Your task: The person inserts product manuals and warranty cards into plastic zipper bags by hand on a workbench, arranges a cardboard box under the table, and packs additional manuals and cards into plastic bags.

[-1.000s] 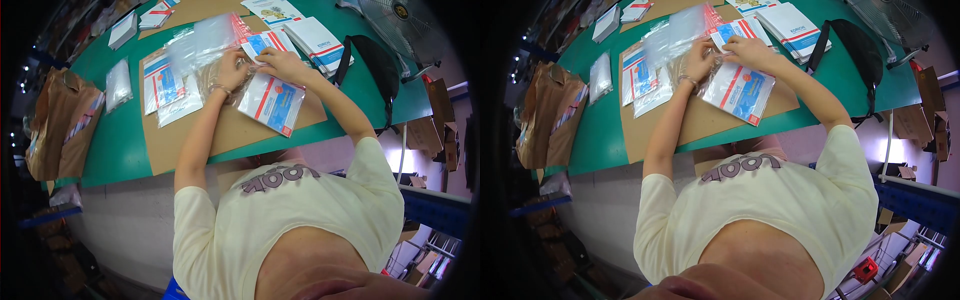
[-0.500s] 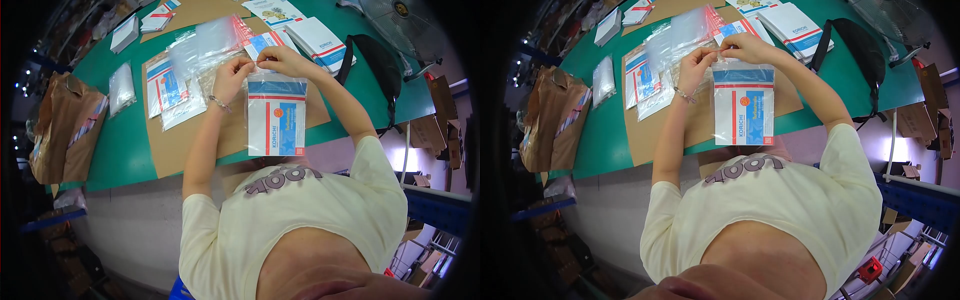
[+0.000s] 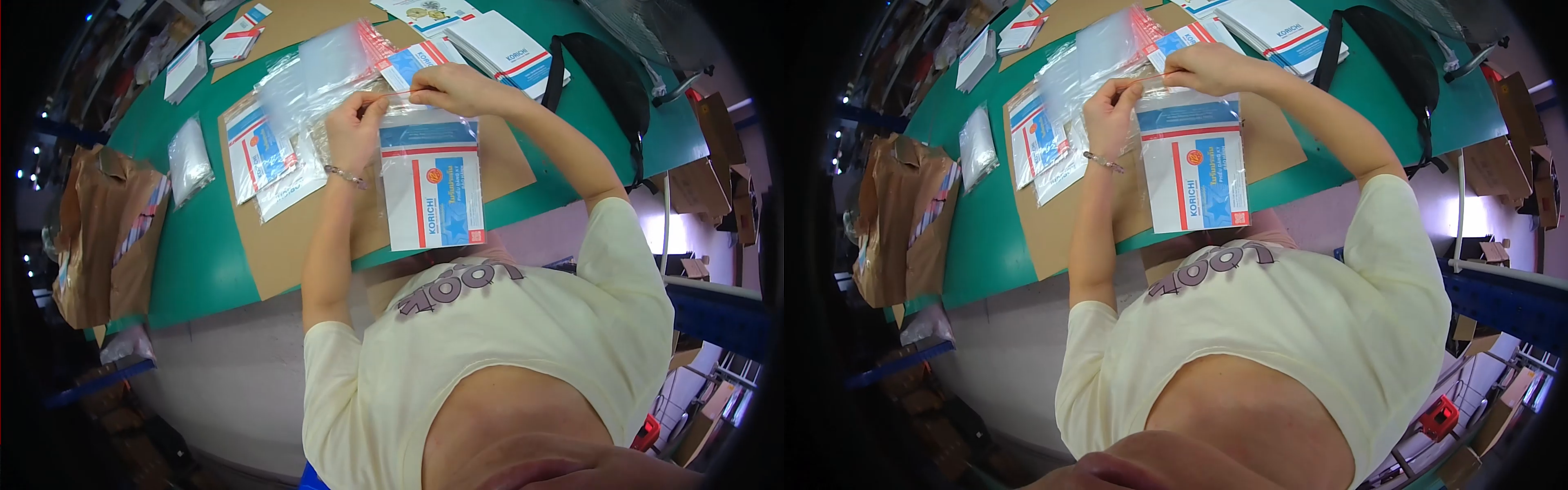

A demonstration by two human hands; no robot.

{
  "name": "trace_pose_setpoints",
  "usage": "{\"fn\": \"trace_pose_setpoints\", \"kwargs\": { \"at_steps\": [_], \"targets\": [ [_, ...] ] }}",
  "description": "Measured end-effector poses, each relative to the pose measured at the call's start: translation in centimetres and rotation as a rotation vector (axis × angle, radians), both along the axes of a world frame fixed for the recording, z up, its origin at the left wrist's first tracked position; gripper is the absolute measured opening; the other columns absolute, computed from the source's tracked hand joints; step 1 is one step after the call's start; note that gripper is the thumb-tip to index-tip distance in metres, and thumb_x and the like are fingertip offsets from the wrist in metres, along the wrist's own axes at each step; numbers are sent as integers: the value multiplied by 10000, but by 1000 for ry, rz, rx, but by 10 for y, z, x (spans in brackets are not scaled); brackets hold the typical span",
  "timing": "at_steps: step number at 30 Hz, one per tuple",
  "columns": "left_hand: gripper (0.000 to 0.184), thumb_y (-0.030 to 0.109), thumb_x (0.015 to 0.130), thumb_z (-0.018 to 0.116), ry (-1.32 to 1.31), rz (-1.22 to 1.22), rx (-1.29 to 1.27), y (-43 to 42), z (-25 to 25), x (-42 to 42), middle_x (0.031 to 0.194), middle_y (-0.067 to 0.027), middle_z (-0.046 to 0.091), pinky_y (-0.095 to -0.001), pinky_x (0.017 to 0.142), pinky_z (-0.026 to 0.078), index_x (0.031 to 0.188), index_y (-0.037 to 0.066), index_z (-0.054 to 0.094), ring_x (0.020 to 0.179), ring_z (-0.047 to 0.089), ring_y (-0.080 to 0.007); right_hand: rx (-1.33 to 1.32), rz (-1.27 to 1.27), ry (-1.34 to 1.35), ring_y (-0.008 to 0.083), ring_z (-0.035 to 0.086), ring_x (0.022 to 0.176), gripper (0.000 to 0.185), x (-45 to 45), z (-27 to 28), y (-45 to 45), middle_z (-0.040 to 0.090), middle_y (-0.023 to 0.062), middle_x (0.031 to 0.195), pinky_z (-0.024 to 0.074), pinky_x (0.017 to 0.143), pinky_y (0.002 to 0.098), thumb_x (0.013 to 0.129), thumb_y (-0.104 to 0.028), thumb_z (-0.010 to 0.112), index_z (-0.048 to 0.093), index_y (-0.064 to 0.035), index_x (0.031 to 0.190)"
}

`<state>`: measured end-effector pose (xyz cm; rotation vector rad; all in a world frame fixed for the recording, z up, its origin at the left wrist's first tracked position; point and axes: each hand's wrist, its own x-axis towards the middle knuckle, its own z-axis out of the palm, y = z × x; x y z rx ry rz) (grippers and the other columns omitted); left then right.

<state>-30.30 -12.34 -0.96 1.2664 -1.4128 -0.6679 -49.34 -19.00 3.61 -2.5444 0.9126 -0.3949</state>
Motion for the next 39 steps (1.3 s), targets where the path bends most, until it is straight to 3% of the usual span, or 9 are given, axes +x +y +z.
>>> {"fn": "trace_pose_setpoints", "kwargs": {
  "at_steps": [6, 7, 14, 19, 22, 25, 26, 31, 39],
  "targets": [
    [123, 115, 792, 645, 94, 28, -33, -4, -5, 10, 685, -5, 620, -196, 558, 415, 837, 0, 647, 616, 517, -47, 144, -47, -126, 169, 537, 653, 237, -59, -9, -16, 572, 94, 707, 424, 611, 285, 847, -264, 554, 600, -33, 864],
    [128, 117, 795, 645, 109, 46, -55, -5, -7, 11, 692, -4, 619, -193, 566, 416, 843, -1, 647, 625, 520, -48, 233, -84, -168, 103, 488, 681, 206, -66, -9, -15, 540, 22, 699, 401, 628, 250, 844, -206, 564, 574, -2, 863],
    [157, 129, 821, 636, 267, -9, -31, -8, -8, 17, 786, -25, 630, -197, 651, 439, 901, -6, 635, 717, 553, -66, 389, -285, -781, 78, 518, 785, 295, -57, -28, 3, 570, 6, 832, 426, 720, 216, 871, -304, 552, 569, -18, 942],
    [166, 137, 813, 643, 262, -30, 34, -7, -7, 24, 838, -26, 634, -207, 685, 444, 907, 0, 634, 754, 566, -81, 656, -261, -958, 38, 513, 739, 228, -32, -52, -2, 579, -8, 844, 438, 594, 195, 868, -199, 575, 577, -2, 984],
    [225, 177, 786, 664, 132, -67, 67, -13, -4, 31, 921, -52, 640, -250, 723, 455, 933, 10, 634, 795, 589, -126, 505, -297, -890, 37, 506, 717, 209, -32, -52, 0, 575, -13, 797, 419, 585, 190, 868, -202, 570, 600, -9, 941],
    [296, 222, 751, 674, -521, 125, -434, -24, 17, 17, 1013, -88, 628, -319, 756, 463, 976, 35, 631, 831, 605, -201, 457, -249, -811, 34, 489, 682, 199, -32, -49, 4, 566, -14, 754, 403, 572, 190, 868, -203, 562, 617, -21, 927],
    [288, 227, 747, 669, -563, 33, -421, -29, 25, 8, 990, -96, 635, -332, 755, 464, 965, 42, 638, 820, 609, -217, 442, -240, -772, 36, 482, 657, 201, -31, -46, 7, 559, -14, 740, 398, 556, 193, 869, -205, 560, 618, -23, 931],
    [209, 236, 748, 639, -569, -323, -34, -40, 53, -36, 834, -105, 662, -349, 725, 471, 867, 69, 674, 757, 624, -247, 389, -214, -718, 48, 444, 545, 207, -29, -44, 13, 524, -13, 674, 368, 480, 209, 874, -210, 544, 618, -29, 942],
    [216, 248, 777, 613, -531, -388, 79, -42, 46, -37, 774, -92, 660, -316, 674, 467, 849, 54, 672, 703, 618, -212, 229, -171, -668, 47, 422, 514, 200, -36, -46, 10, 494, 0, 624, 347, 449, 217, 872, -197, 541, 604, -14, 922]
  ]
}}
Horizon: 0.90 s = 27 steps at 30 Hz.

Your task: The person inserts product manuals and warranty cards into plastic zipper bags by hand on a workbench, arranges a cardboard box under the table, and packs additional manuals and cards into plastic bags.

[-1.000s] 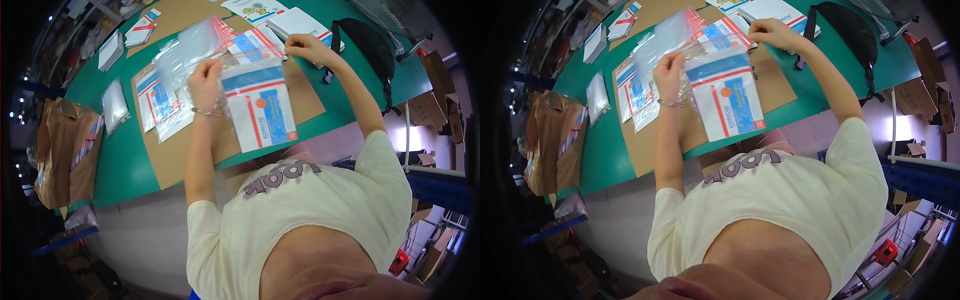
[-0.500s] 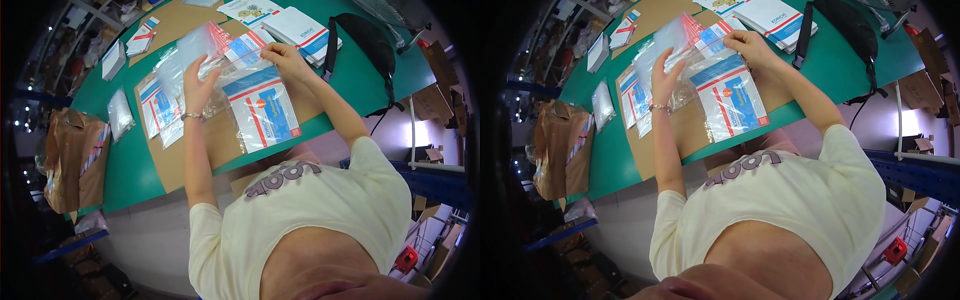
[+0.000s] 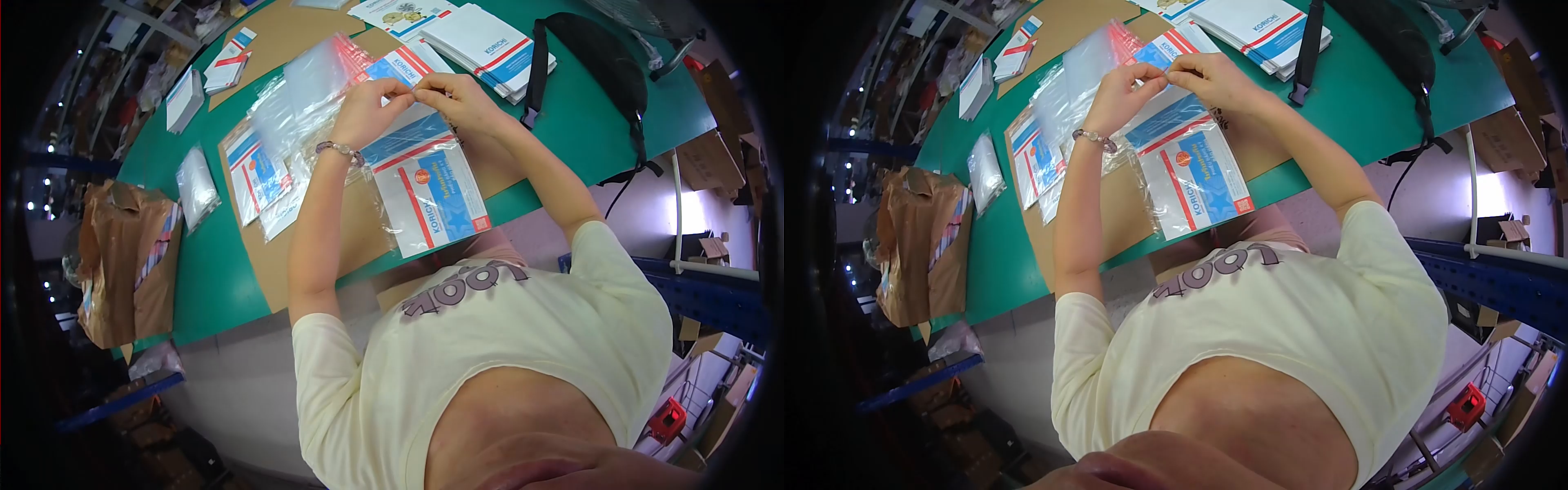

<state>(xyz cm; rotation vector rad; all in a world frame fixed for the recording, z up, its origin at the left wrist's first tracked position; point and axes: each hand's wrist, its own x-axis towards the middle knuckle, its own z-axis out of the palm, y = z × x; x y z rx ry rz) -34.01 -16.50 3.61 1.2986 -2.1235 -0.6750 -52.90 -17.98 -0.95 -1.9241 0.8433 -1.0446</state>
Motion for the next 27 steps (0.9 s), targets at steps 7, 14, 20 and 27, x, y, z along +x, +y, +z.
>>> {"fn": "trace_pose_setpoints", "kwargs": {
  "at_steps": [7, 14, 20, 27],
  "targets": [
    [241, 267, 780, 614, 39, 24, 119, -3, -8, -1, 765, -68, 653, -284, 638, 457, 864, 47, 665, 686, 596, -157, -20, -3, -13, 51, 425, 518, 188, -2, 2, 4, 507, 2, 627, 349, 453, 217, 859, -188, 561, 612, -11, 899],
    [218, 238, 768, 622, 58, 17, 101, 12, 5, 9, 762, -67, 651, -286, 604, 445, 842, 37, 661, 647, 582, -160, 0, -82, -103, 55, 467, 570, 176, -2, 6, 7, 551, 3, 665, 390, 519, 222, 842, -180, 589, 632, -12, 871],
    [222, 227, 768, 625, -41, 55, 30, 24, 1, 26, 788, -97, 654, -299, 632, 449, 856, 26, 658, 694, 587, -182, 34, -93, -97, 55, 484, 727, 204, -10, 10, 0, 581, -7, 769, 396, 659, 208, 865, -199, 561, 628, -6, 880],
    [227, 235, 793, 619, 241, -22, 142, 15, -2, 11, 778, -51, 657, -267, 625, 452, 886, 33, 661, 668, 571, -129, 36, 46, -81, 51, 474, 757, 205, -5, 9, 4, 571, -17, 796, 384, 688, 203, 876, -210, 548, 607, -15, 867]
  ]
}}
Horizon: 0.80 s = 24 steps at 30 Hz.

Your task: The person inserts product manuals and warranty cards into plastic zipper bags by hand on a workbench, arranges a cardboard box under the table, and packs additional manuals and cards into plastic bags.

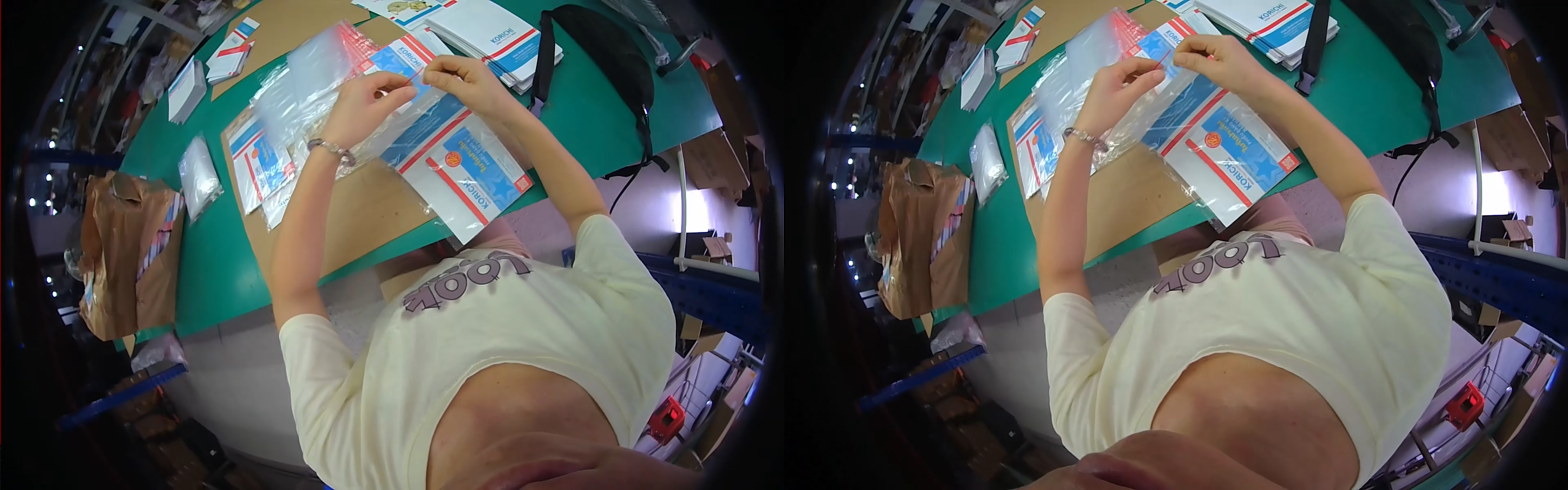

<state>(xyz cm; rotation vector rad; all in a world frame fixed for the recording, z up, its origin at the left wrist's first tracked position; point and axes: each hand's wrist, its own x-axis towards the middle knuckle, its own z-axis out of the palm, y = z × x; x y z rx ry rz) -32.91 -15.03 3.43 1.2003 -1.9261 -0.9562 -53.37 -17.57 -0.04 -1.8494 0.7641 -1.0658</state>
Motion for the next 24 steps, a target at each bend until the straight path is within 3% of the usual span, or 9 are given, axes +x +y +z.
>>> {"fn": "trace_pose_setpoints", "kwargs": {
  "at_steps": [4, 7, 10, 24],
  "targets": [
    [219, 204, 823, 622, -88, -25, 16, -7, 0, -5, 756, -15, 626, -210, 617, 429, 885, -5, 648, 687, 547, -63, 11, 7, -74, 52, 438, 666, 185, 5, -4, 3, 516, -24, 698, 359, 602, 211, 847, -202, 580, 602, -19, 844],
    [224, 239, 796, 621, -105, -6, -46, -9, -4, -8, 739, -29, 649, -247, 598, 446, 864, 29, 662, 642, 557, -91, 113, 45, 23, 50, 447, 733, 196, 3, -2, 4, 549, -25, 794, 366, 663, 199, 876, -208, 552, 595, -17, 873],
    [224, 241, 793, 623, -50, -14, 12, -9, -9, -5, 727, -24, 643, -240, 587, 441, 859, 30, 662, 632, 546, -80, 69, 43, -56, 54, 411, 636, 195, 7, -8, 1, 495, -25, 666, 331, 560, 224, 847, -215, 580, 608, -22, 842],
    [230, 241, 787, 618, -165, 50, 7, 13, -7, 15, 704, -56, 633, -260, 574, 414, 840, 21, 662, 607, 528, -111, -39, -204, -54, 66, 521, 670, 229, -2, -8, -6, 612, 11, 737, 418, 602, 220, 850, -242, 589, 656, -28, 894]
  ]
}}
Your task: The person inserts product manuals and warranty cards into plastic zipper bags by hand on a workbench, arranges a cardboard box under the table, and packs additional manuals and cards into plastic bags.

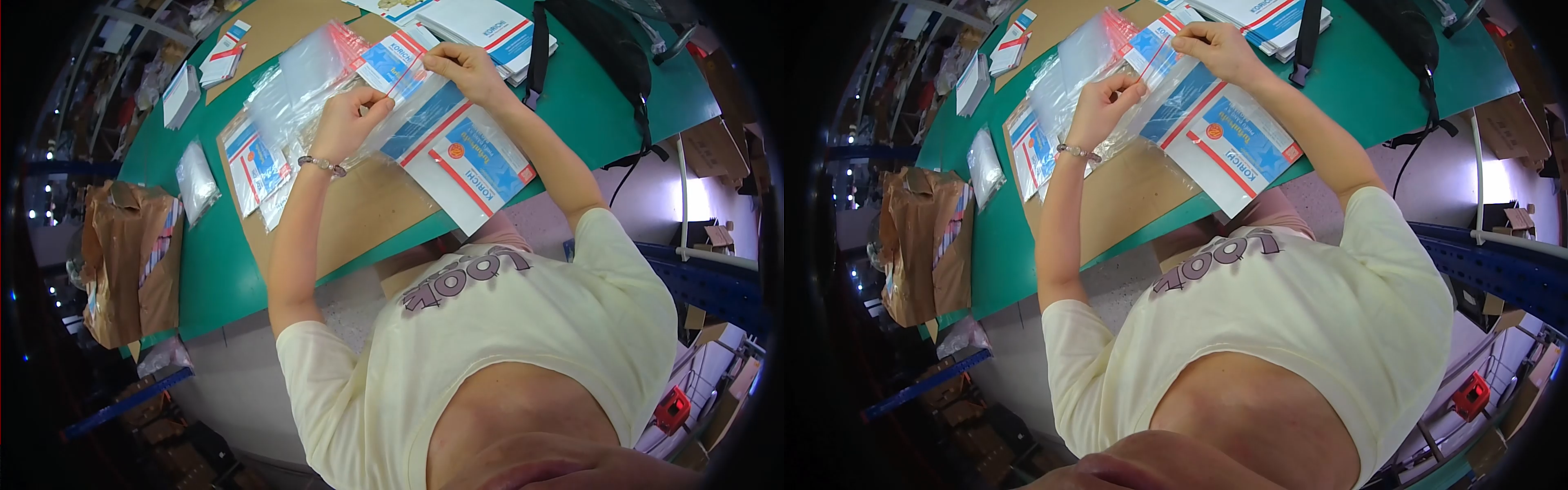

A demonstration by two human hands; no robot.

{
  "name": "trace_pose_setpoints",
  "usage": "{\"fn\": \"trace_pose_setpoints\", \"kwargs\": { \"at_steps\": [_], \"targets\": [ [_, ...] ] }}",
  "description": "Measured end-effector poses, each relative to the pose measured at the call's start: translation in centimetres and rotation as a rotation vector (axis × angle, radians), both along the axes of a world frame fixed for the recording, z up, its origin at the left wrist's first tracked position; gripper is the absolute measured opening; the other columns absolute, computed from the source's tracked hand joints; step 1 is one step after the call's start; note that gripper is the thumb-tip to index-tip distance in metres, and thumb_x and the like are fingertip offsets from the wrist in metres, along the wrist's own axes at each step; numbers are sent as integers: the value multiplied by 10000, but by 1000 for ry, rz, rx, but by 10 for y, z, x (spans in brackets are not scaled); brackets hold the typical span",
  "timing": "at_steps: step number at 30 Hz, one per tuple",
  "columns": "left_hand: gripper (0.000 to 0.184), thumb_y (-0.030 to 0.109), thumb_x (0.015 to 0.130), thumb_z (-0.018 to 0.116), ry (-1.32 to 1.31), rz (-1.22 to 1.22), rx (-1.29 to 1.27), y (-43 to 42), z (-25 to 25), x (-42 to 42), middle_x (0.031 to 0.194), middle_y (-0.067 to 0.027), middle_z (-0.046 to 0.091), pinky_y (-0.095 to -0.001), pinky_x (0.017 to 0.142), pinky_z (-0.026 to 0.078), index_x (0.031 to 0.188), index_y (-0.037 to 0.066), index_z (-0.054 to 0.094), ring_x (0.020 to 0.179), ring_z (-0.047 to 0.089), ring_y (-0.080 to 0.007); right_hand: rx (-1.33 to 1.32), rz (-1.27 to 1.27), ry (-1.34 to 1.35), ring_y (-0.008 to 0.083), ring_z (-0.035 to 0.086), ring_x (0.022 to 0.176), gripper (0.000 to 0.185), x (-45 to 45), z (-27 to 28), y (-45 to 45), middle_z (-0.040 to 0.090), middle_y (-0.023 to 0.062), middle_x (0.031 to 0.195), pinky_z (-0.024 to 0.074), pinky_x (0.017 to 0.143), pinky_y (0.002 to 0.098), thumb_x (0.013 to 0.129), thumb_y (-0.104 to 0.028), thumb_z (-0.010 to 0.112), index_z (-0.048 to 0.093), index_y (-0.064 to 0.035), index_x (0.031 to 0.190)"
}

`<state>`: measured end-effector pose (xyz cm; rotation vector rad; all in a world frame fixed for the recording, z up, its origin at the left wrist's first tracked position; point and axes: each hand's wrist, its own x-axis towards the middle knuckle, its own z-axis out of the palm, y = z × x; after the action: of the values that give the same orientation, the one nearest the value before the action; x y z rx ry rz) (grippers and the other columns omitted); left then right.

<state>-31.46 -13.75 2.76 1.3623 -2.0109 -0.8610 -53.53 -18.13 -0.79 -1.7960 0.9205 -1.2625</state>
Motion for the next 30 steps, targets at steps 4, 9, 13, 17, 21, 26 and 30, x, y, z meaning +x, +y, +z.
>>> {"fn": "trace_pose_setpoints", "kwargs": {
  "at_steps": [4, 9, 13, 17, 21, 26, 30],
  "targets": [
    [216, 230, 792, 605, -52, 28, -23, 13, 7, 9, 718, -77, 638, -273, 573, 411, 833, 25, 657, 598, 530, -141, -24, -48, -5, 76, 543, 676, 248, -5, 1, -5, 632, 26, 761, 433, 607, 220, 853, -256, 587, 660, -26, 908],
    [187, 211, 818, 604, -108, 68, -73, 22, -6, 29, 629, 23, 556, -214, 488, 328, 819, 28, 639, 532, 405, -40, -3, -80, -26, 69, 542, 696, 245, -14, -3, -11, 629, 17, 780, 432, 628, 211, 857, -248, 583, 657, -24, 923],
    [171, 192, 818, 605, -148, 143, -166, 29, -16, 48, 647, 18, 581, -204, 493, 350, 801, 25, 640, 539, 446, -37, 20, -139, -181, 59, 505, 750, 220, -34, -12, -27, 591, -11, 787, 394, 688, 179, 865, -222, 572, 625, -11, 901],
    [191, 198, 785, 637, 58, 429, -25, 38, -56, 113, 840, -69, 641, -278, 663, 444, 868, 26, 641, 740, 575, -140, -36, -154, -187, 66, 481, 762, 186, -61, 12, -32, 563, -6, 795, 375, 702, 183, 879, -182, 544, 589, -1, 874],
    [438, 229, 755, 673, 67, 281, -602, 56, -21, 40, 1152, -117, 548, -337, 835, 413, 1137, 56, 547, 1071, 511, -214, -106, 162, -81, 66, 471, 762, 152, -25, 22, -2, 551, 3, 807, 371, 691, 183, 888, -135, 525, 568, 10, 870],
    [307, 178, 782, 653, 44, 47, 67, 58, 19, 20, 827, -93, 624, -253, 641, 451, 1047, 30, 608, 721, 577, -116, -228, 462, -92, 73, 481, 766, 139, -5, 47, 17, 550, 17, 868, 377, 705, 191, 903, -106, 490, 555, 13, 932],
    [172, 148, 822, 604, 435, 361, -95, 54, -7, 77, 688, -13, 588, -211, 503, 420, 930, 16, 625, 584, 548, -73, -31, 191, -283, 70, 526, 823, 286, -3, 48, 17, 563, 44, 969, 405, 747, 205, 923, -186, 466, 500, 2, 1136]
  ]
}}
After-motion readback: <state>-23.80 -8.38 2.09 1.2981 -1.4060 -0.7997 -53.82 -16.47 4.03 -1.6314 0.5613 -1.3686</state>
